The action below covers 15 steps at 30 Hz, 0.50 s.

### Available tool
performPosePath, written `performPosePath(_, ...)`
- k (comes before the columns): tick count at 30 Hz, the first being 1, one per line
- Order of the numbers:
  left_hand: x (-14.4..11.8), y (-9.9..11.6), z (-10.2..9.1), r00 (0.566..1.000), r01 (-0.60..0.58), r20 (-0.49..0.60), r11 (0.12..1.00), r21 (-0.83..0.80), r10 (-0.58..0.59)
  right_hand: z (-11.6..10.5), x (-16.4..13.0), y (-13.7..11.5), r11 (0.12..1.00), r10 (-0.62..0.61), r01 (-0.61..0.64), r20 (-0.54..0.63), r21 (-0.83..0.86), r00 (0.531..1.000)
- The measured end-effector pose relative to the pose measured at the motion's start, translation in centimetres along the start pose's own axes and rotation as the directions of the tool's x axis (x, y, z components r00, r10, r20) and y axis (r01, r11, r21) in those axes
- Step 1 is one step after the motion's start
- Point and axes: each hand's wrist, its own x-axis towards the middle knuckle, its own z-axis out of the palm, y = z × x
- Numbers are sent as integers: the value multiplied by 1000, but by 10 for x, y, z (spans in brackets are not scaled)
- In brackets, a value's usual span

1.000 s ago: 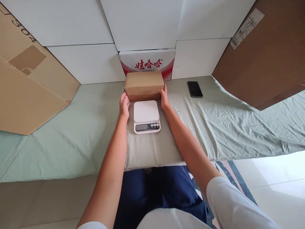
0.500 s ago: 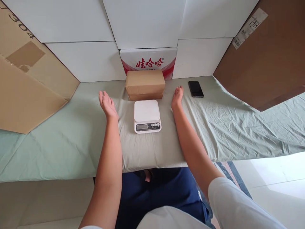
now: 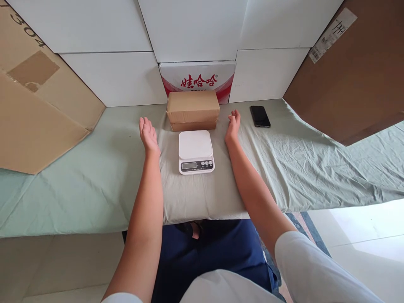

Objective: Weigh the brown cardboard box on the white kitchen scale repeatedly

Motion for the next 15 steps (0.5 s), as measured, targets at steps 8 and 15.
performPosePath(8,-7,10,14,991,131,40,990,-51,-129,4,-10,-5,996,-41,44,35,-82,999)
performPosePath(15,-9,12,29,971,236,66,969,-69,-232,11,-13,1,991,21,1,157,-136,987)
